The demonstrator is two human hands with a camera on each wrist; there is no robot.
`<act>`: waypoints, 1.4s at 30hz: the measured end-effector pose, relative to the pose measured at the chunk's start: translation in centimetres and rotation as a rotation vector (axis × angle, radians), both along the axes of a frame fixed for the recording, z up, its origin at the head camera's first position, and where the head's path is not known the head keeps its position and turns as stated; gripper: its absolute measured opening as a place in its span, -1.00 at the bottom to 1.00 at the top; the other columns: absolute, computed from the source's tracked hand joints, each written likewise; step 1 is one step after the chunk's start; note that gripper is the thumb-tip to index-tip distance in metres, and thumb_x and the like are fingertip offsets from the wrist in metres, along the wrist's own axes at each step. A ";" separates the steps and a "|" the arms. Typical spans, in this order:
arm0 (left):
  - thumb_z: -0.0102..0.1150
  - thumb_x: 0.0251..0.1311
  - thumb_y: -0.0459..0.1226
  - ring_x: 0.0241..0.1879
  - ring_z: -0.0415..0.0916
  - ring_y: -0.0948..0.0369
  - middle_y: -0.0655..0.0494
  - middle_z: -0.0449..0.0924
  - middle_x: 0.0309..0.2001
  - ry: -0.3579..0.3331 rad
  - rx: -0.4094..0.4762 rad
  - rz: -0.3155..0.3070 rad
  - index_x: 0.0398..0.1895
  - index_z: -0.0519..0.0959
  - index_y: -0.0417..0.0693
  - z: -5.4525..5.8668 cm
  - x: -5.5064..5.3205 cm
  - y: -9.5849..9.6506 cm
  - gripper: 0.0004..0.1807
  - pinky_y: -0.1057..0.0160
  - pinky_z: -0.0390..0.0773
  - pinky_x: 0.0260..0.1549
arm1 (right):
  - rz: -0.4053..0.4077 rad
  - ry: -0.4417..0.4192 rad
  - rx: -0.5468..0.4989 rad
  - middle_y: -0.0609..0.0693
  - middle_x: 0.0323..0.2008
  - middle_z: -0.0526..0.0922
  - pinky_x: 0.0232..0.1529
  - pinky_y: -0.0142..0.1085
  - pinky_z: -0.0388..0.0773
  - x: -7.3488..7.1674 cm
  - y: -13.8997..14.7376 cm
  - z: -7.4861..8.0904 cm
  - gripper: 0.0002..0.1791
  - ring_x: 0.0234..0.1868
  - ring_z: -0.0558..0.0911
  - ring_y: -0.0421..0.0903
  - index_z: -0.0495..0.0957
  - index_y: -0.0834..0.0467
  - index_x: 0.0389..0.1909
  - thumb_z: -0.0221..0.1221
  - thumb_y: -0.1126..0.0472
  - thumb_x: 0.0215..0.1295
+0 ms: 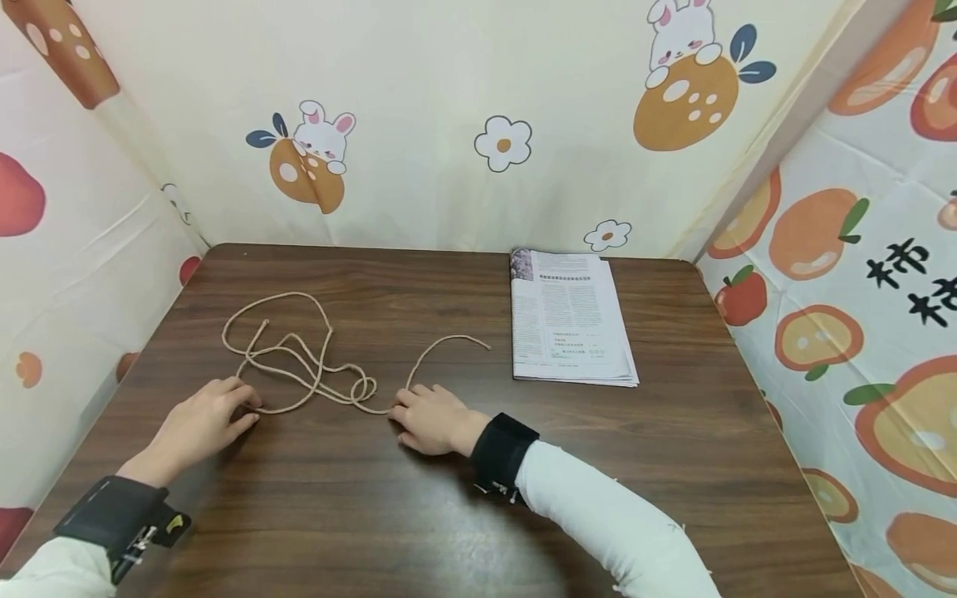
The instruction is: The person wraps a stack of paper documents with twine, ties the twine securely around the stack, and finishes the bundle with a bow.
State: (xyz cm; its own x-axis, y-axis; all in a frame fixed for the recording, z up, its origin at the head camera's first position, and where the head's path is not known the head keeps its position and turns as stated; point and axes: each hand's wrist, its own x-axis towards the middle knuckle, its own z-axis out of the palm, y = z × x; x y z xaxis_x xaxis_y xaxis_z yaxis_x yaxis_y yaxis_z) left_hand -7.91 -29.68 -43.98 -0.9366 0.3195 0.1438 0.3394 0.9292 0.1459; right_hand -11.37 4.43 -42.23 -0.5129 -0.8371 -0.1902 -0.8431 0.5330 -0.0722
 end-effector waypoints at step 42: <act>0.36 -0.14 -0.36 -0.56 0.26 0.24 0.23 0.29 -0.60 0.031 -0.025 -0.068 -0.66 0.40 0.07 0.1 -1.1 0.9 -0.72 0.26 0.25 -0.59 | -0.046 0.169 -0.280 -0.13 -0.44 0.45 -0.37 -0.33 0.43 0.0 6.8 -1.9 -0.87 -0.38 0.47 -0.17 0.44 0.03 -0.44 0.23 0.21 0.11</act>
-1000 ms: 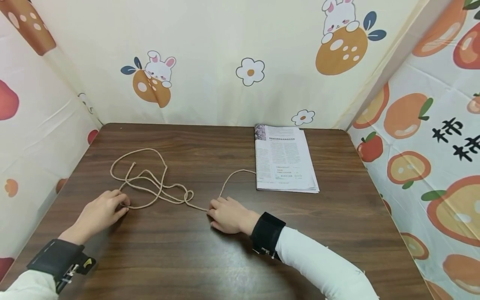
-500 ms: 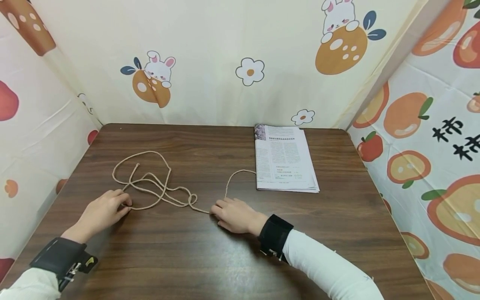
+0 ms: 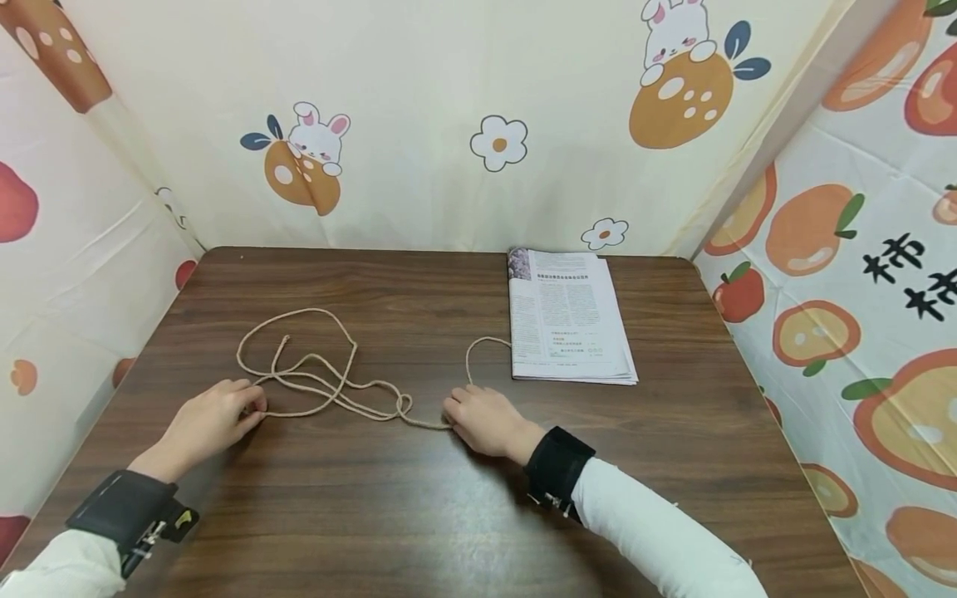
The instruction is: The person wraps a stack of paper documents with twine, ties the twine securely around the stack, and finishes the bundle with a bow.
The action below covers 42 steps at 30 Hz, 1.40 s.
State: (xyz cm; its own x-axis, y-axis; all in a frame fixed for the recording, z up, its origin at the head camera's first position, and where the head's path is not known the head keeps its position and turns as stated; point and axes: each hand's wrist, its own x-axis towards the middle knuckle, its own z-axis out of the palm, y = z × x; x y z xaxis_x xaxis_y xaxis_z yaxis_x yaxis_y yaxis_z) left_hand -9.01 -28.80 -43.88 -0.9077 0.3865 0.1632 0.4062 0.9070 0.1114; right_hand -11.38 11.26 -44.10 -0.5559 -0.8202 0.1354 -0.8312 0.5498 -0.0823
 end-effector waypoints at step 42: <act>0.34 -0.12 -0.37 -0.57 0.28 0.26 0.24 0.29 -0.60 -0.030 0.003 -0.038 -0.64 0.41 0.06 -0.3 -0.4 1.2 -0.74 0.26 0.29 -0.59 | -0.495 0.033 -0.256 -0.10 -0.55 0.37 -0.55 -0.36 0.27 0.0 17.6 3.6 -0.83 -0.55 0.30 -0.25 0.42 0.19 -0.42 0.18 0.47 0.03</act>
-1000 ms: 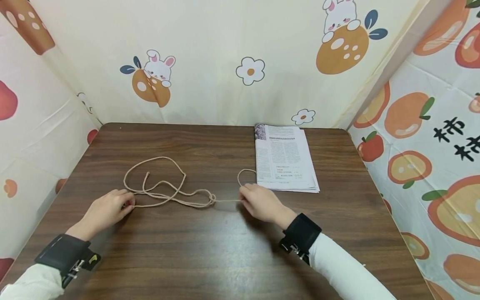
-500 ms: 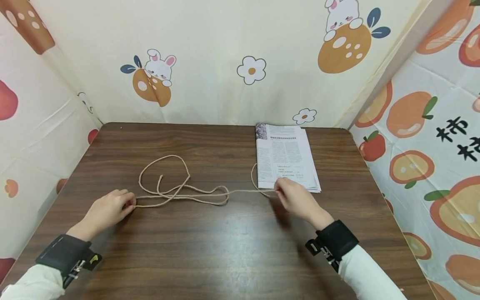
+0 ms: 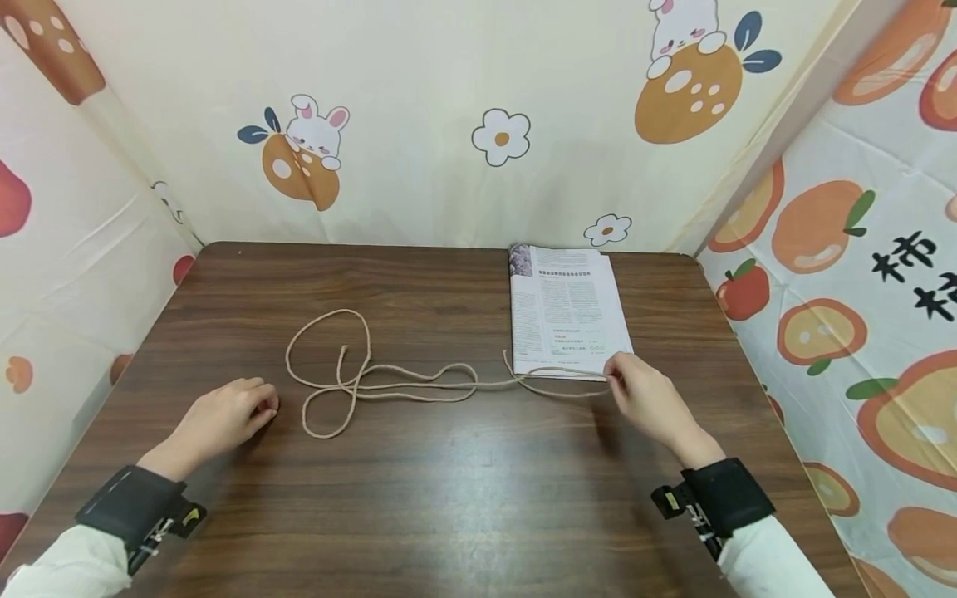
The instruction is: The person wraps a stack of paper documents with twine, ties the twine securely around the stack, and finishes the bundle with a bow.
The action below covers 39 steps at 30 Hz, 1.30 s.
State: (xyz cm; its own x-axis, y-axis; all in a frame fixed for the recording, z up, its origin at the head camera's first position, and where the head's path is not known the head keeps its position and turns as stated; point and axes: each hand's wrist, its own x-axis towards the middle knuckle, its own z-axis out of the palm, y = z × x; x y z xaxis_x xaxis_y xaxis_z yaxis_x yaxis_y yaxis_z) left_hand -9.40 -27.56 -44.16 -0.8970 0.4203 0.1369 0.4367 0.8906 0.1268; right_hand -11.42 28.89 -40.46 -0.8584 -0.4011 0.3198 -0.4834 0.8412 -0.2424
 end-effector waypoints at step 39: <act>0.32 -0.05 -0.29 -0.43 0.41 0.19 0.19 0.45 -0.46 0.021 0.064 -0.084 -0.50 0.51 0.03 0.3 -2.4 5.5 -0.86 0.20 0.43 -0.47 | -0.251 0.024 0.047 0.26 -0.49 0.48 -0.52 0.00 0.37 -1.7 7.2 -0.9 -0.84 -0.51 0.48 0.15 0.46 0.35 -0.39 0.21 0.44 -0.04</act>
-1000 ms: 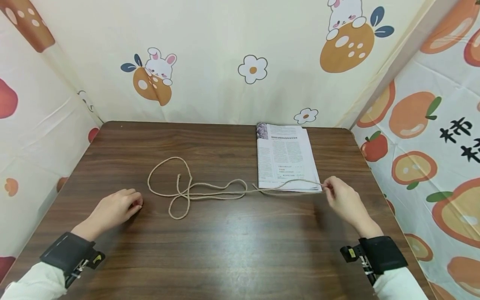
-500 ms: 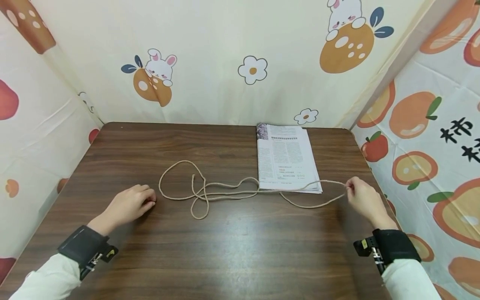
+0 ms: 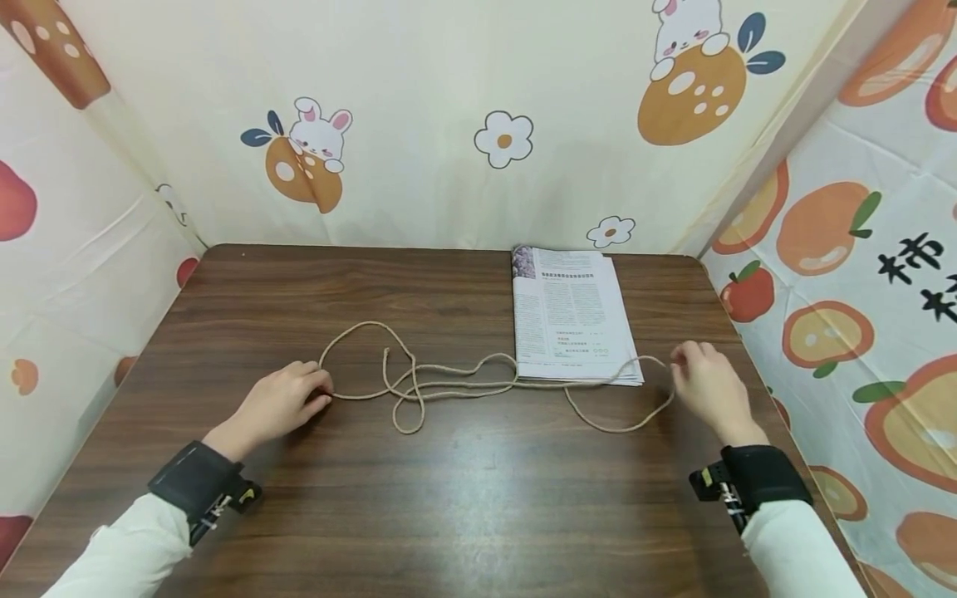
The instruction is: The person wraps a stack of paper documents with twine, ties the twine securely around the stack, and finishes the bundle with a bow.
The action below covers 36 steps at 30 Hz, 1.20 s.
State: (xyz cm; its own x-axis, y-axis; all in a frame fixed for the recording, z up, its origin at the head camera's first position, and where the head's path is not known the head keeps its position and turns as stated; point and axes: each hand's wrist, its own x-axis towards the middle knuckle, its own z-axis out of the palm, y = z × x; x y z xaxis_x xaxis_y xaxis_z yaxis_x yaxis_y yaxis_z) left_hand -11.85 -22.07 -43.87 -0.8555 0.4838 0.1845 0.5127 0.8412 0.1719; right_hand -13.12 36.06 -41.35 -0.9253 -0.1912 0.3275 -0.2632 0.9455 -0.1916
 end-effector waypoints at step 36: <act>0.36 -0.08 -0.32 -0.52 0.36 0.22 0.20 0.37 -0.55 0.018 -0.055 -0.011 -0.59 0.44 0.05 -0.6 -0.1 1.1 -0.77 0.26 0.39 -0.54 | 0.451 0.016 0.089 -0.10 -0.54 0.35 -0.54 -0.29 0.35 -0.8 -16.4 -2.5 -0.83 -0.54 0.41 -0.12 0.39 0.10 -0.52 0.23 0.33 0.02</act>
State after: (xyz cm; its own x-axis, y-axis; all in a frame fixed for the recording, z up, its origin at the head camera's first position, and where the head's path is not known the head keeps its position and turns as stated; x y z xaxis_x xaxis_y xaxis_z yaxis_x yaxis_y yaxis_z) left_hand -11.96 -20.98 -44.51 -0.8471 0.5026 0.1727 0.5242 0.8437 0.1159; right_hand -13.92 19.63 -43.90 -0.7383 -0.6014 0.3054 -0.6543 0.7485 -0.1077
